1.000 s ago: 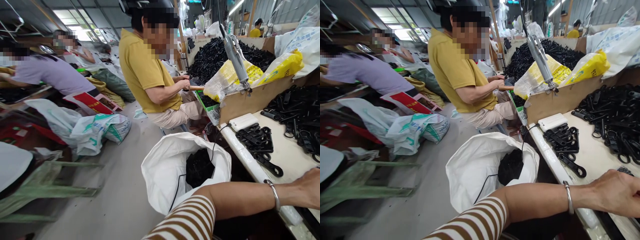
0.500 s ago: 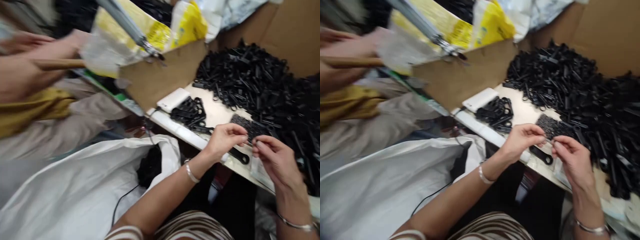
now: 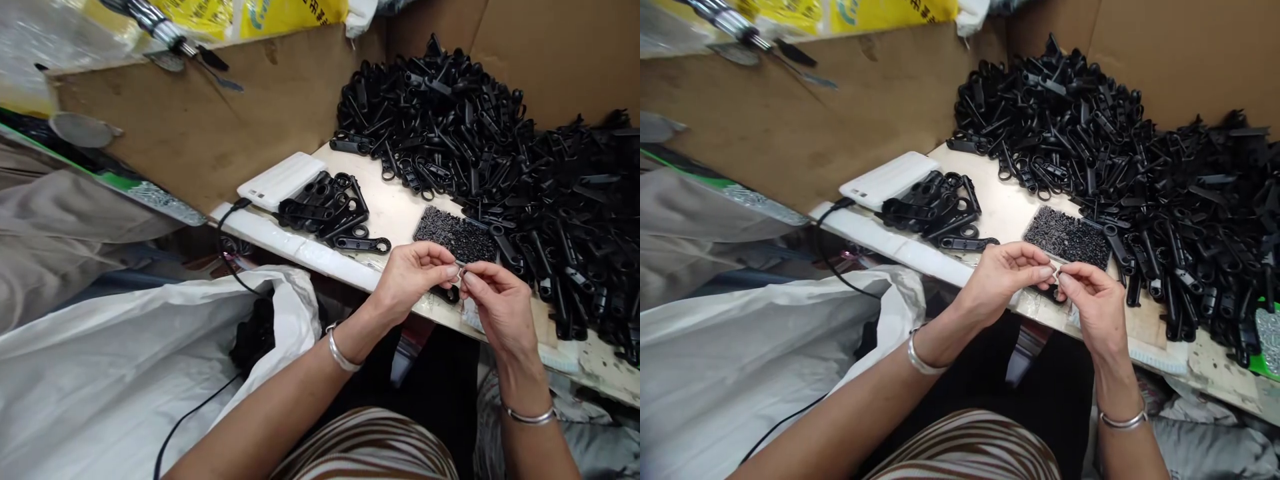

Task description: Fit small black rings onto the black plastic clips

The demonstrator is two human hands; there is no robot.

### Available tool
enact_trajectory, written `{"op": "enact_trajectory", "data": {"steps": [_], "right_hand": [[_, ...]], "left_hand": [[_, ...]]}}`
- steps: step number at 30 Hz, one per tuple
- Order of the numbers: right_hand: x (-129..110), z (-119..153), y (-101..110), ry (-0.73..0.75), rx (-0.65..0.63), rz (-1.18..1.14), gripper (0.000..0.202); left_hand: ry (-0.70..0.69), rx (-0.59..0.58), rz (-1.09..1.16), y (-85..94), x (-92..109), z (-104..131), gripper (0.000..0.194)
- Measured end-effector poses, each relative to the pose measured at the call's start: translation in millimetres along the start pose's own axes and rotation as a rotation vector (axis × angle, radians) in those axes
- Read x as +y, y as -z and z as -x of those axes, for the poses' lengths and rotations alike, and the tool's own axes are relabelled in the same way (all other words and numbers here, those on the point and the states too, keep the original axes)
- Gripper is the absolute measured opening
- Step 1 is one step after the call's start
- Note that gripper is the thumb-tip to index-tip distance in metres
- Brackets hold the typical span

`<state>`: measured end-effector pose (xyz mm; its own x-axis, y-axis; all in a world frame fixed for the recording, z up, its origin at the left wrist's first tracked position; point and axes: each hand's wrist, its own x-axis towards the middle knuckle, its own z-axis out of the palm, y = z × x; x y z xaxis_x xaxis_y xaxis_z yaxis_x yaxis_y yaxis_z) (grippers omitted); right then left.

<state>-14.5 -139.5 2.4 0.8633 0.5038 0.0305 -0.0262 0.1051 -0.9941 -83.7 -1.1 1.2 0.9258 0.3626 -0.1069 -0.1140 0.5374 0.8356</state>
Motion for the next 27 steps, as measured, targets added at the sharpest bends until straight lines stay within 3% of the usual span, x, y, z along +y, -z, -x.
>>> {"op": "enact_trajectory", "data": {"steps": [17, 22, 27], "right_hand": [[1.7, 8.4, 2.6, 0.275, 0.05, 0.524, 0.013], [-2.1, 13.9, 1.1, 0.226, 0.04, 0.626, 0.013], [-5.7, 17.4, -0.5, 0.159, 0.02, 0.524, 0.015]], "left_hand": [[-0.045, -0.041, -0.108, 2.5, -3.1, 1.8, 0.014], [-0.113, -0.022, -0.185, 1.6, -7.5, 3.2, 0.009], [-0.213, 0.011, -0.402, 2.8, -10.9, 7.6, 0.002]]}}
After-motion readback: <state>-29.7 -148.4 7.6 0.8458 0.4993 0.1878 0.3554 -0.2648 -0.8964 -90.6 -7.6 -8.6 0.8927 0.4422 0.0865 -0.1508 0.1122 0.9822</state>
